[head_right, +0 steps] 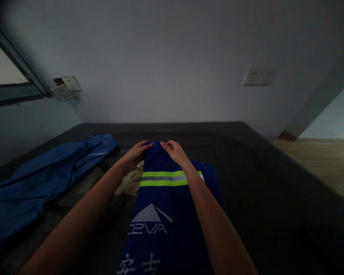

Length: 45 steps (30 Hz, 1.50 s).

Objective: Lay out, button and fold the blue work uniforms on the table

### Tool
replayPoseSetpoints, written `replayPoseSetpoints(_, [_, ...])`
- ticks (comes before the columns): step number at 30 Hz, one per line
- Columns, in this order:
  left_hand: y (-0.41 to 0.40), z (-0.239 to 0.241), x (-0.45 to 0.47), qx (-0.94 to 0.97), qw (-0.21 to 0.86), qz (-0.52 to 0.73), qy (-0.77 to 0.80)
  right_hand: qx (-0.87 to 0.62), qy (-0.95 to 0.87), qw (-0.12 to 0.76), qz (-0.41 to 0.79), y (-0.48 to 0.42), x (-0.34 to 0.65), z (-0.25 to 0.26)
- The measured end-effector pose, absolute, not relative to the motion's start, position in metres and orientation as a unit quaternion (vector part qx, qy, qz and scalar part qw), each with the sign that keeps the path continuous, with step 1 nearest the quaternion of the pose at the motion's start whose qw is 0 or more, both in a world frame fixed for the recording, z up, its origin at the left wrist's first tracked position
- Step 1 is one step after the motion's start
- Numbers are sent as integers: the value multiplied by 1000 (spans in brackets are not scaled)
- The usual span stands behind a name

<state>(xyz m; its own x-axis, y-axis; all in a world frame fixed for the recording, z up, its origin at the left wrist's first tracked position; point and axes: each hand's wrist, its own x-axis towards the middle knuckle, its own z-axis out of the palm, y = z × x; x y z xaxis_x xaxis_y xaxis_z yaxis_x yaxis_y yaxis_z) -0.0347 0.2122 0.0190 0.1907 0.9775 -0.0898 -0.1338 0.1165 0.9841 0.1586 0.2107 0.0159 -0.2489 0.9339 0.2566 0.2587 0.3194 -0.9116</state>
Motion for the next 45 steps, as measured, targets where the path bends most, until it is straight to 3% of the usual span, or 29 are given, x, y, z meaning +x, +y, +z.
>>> replayPoseSetpoints(11, [188,63,-56,657,613,237,368,-354,-780,232,461,200,176,43])
replayPoseSetpoints(19, [187,61,-35,800,417,164,398,-363,-821,168,407,190,169,54])
replayPoseSetpoints(29, [197,41,-27,839,221,202,455,-350,-829,153,409,191,173,53])
replayPoseSetpoints(36, [203,38,-27,767,261,325,487,-350,-821,206,401,199,175,44])
replayPoseSetpoints(40, [206,36,-28,755,263,345,491,-374,-798,283,378,206,173,34])
replayPoseSetpoints(45, [206,35,-35,778,287,344,441,-398,-796,294,349,211,173,25])
